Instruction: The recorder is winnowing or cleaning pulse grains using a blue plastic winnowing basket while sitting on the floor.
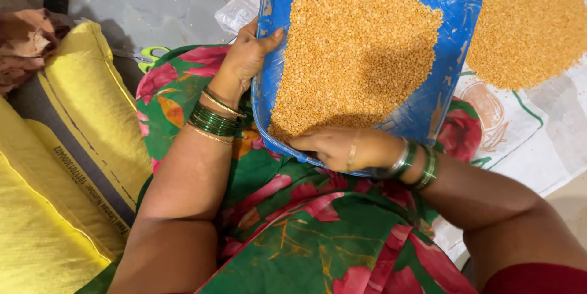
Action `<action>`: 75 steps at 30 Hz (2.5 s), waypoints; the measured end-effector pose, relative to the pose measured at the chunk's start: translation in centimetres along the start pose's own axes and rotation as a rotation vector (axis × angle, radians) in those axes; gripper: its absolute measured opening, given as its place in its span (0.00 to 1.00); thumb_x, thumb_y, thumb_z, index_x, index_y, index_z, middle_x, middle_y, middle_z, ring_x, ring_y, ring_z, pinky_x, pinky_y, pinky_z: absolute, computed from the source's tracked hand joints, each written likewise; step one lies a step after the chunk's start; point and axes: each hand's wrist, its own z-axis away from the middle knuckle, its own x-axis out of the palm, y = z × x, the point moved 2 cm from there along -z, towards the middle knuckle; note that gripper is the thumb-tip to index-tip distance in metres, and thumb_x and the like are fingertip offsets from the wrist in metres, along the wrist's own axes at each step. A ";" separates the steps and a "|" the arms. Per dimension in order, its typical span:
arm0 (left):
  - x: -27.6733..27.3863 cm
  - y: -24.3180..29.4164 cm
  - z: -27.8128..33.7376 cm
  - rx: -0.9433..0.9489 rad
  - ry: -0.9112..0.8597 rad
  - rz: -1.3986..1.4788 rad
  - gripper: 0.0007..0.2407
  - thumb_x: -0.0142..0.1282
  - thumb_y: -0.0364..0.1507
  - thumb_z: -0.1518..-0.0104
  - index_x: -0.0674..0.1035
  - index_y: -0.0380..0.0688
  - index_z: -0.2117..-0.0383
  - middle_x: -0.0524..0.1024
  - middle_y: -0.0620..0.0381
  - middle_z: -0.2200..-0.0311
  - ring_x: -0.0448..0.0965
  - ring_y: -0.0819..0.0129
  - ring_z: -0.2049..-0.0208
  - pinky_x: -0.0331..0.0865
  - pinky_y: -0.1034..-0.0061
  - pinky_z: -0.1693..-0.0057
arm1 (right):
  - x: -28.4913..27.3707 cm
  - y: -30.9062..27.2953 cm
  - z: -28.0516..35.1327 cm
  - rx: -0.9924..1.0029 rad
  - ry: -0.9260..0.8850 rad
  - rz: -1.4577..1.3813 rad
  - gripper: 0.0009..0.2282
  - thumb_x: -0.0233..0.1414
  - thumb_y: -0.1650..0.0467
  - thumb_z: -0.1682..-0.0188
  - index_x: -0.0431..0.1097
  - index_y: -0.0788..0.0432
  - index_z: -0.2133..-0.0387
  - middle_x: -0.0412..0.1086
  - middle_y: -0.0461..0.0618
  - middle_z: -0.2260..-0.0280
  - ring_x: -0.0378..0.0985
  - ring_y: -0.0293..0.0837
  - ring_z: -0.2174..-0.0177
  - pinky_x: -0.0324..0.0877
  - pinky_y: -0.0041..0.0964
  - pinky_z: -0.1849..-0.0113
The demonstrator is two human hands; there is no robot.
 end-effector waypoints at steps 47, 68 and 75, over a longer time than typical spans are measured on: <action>2.5 3.7 5.7 -0.149 0.074 0.226 0.21 0.56 0.34 0.39 0.75 0.29 0.44 0.81 0.47 0.53 0.82 0.60 0.56 0.75 0.66 0.47 | 2.5 12.6 13.8 0.128 1.250 -1.147 0.11 0.55 0.68 0.48 0.72 0.62 0.56 0.73 0.45 0.68 0.74 0.39 0.72 0.72 0.35 0.70; -5.6 3.9 -9.0 -0.066 0.502 -0.081 0.40 0.25 0.57 0.31 0.75 0.32 0.33 0.63 0.15 0.40 0.57 0.54 0.59 0.50 0.61 0.54 | -19.3 23.4 0.0 -0.009 1.550 -0.316 0.25 0.42 0.59 0.32 0.62 0.65 0.76 0.56 0.47 0.76 0.55 0.39 0.70 0.53 0.44 0.70; -3.4 8.8 -9.6 -0.050 0.365 -0.036 0.38 0.27 0.58 0.40 0.67 0.36 0.37 0.72 0.44 0.39 0.73 0.57 0.40 0.67 0.66 0.38 | -22.8 18.2 3.2 0.175 1.536 0.005 0.24 0.41 0.62 0.37 0.64 0.65 0.81 0.58 0.43 0.84 0.57 0.39 0.81 0.53 0.42 0.76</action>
